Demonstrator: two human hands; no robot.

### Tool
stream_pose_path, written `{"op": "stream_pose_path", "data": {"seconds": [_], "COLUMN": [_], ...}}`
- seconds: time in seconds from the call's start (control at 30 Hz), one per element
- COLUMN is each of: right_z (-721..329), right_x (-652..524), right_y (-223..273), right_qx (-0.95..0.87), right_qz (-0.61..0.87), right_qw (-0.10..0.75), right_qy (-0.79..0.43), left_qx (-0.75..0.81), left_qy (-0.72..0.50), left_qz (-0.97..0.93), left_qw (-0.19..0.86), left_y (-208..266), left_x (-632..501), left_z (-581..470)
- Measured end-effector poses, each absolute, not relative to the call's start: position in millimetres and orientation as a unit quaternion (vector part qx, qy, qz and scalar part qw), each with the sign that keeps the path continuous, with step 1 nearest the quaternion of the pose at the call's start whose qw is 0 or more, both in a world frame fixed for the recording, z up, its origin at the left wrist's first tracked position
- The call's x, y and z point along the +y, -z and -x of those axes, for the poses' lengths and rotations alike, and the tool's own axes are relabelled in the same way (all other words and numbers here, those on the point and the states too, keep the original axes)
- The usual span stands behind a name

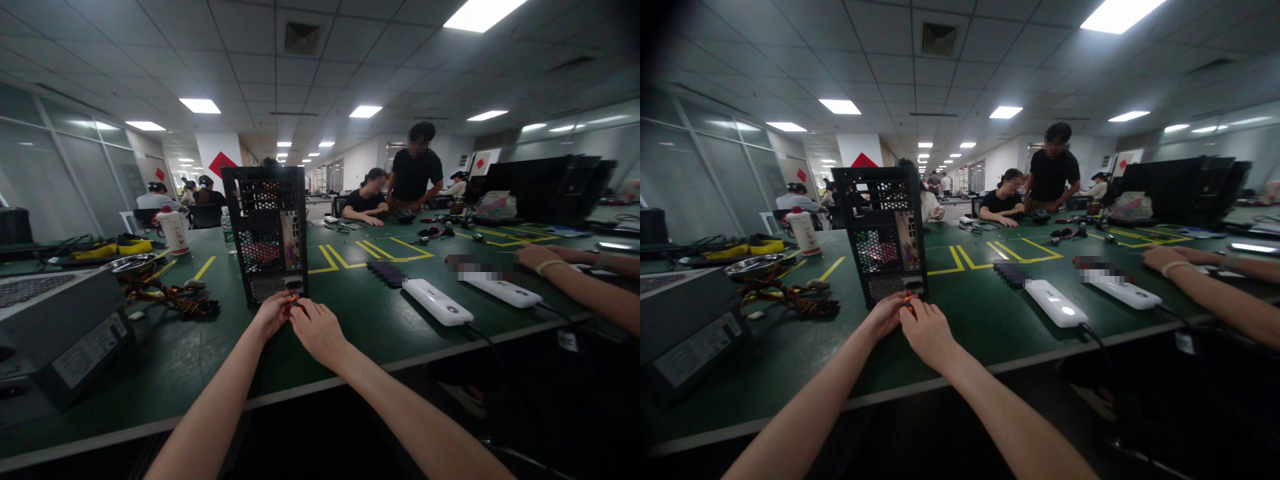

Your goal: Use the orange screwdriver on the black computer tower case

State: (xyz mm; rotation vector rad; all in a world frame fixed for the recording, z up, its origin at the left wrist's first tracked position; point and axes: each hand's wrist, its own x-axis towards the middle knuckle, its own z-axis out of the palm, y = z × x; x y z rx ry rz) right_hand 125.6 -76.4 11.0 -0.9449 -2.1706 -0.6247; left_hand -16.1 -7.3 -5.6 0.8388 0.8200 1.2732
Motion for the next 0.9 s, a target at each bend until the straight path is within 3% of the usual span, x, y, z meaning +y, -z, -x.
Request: {"op": "stream_pose_path", "data": {"seconds": [0.2, 0.47, 0.67, 0.9], "right_z": [-122.5, -123.9, -120.5, -124.7], "right_x": [-74.4, -74.4, -71.8, -70.5], "right_y": [-8.7, -8.9, -4.5, -5.2], "right_qx": [-0.853, -0.822, -0.846, -0.82], "right_qz": [0.316, 0.387, 0.319, 0.387], "right_qw": [0.309, 0.338, 0.312, 0.334], "right_qy": [0.279, 0.247, 0.293, 0.257], "left_qx": [0.369, 0.357, 0.367, 0.372], "left_qy": [-0.576, -0.573, -0.586, -0.557], "left_qz": [-0.36, -0.364, -0.363, -0.371], "left_qw": [0.635, 0.641, 0.625, 0.643], "left_y": [5.1, 4.6, 5.9, 1.9], "left_x": [-6.9, -10.3, -8.6, -13.1], "left_z": [15.1, 15.3, 14.3, 13.8]}}
